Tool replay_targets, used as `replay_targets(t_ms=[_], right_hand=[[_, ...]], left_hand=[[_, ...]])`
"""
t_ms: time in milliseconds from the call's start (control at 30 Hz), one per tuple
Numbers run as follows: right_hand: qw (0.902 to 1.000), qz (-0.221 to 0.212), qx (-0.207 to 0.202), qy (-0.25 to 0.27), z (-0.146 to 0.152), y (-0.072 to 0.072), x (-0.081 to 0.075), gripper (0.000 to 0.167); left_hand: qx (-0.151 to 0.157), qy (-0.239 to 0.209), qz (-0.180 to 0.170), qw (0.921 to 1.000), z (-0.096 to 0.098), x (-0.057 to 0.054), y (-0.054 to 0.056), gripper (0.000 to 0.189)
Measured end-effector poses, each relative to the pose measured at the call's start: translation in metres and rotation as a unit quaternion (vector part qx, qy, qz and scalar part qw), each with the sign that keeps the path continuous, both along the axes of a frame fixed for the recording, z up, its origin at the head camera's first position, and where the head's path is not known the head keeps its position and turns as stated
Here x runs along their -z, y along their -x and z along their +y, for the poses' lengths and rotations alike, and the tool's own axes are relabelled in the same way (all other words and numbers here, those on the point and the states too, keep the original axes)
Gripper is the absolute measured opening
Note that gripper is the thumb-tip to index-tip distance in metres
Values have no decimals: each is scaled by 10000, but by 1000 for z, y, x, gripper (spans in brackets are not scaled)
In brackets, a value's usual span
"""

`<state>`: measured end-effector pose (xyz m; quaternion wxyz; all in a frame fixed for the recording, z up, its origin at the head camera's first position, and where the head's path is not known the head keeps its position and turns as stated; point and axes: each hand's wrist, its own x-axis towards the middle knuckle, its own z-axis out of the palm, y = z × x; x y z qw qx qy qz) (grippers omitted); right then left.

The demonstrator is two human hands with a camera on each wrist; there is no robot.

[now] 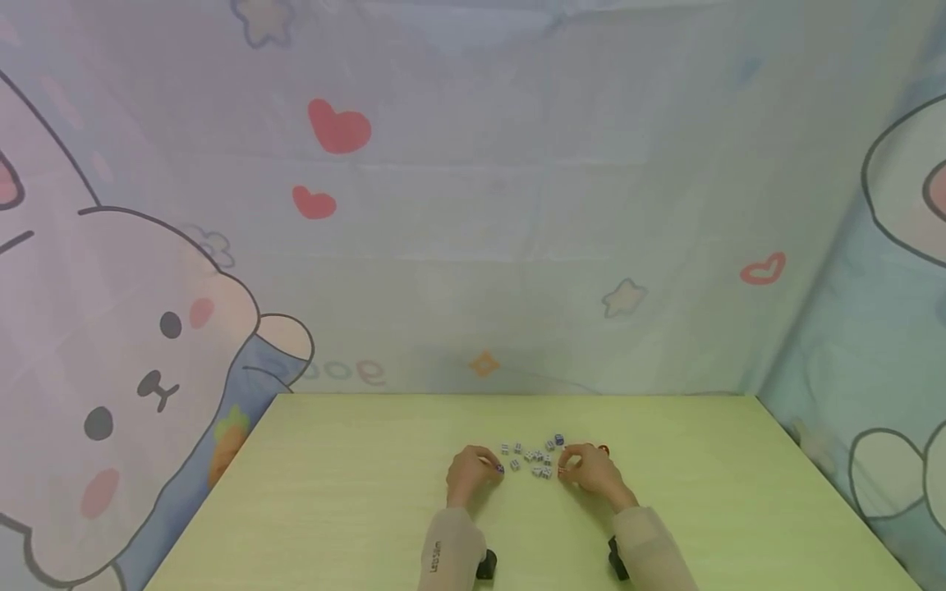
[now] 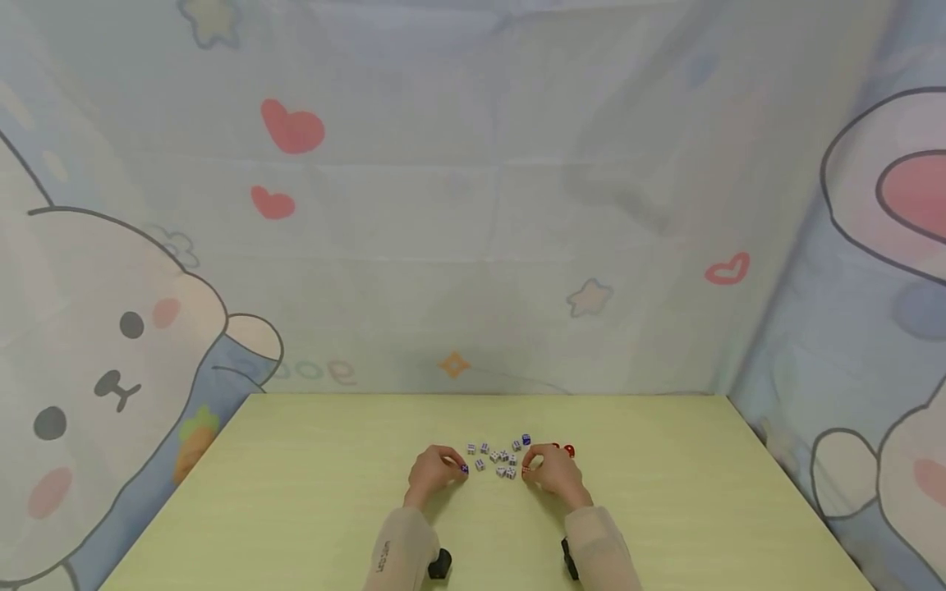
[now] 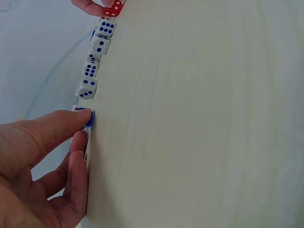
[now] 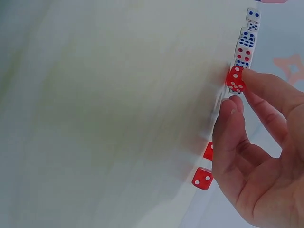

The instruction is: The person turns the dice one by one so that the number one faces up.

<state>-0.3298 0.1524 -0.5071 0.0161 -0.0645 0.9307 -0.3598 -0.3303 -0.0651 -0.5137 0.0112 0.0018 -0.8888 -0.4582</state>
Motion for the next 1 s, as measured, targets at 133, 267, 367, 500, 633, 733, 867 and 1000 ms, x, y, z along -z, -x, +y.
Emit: replay_targets(t_ms=[133,267,367,500,633,733,867,1000], right_hand=[[9999,10,-63,104,1,-3,-1,5],[9999,60,-101,83,1,-4,-1,4],[9999,87,-100,22,2,-4,-1,4],[9999,108,-78,0,3,0,1,5],[9999,113,-85,44,3,4,3,7],[9999,107,-71,73,4,4,4,9],[9999,24,11,101,5,3,4,10],[9999,-30,80,91,5,2,2,13]], left_hand=[[14,-8,16,10000,0,3,0,11],[13,2,20,10000,0,2,0,10],[1,22,-2,10000,0,2,-1,10],[-23,25,4,10000,0,-1,0,11],[-25,15,8,10000,0,-4,0,12],[-15,28,0,10000,0,-4,0,12],[-8,59,-15,10000,0,-2,1,12],[-16,79,-10,10000,0,-1,2,12]])
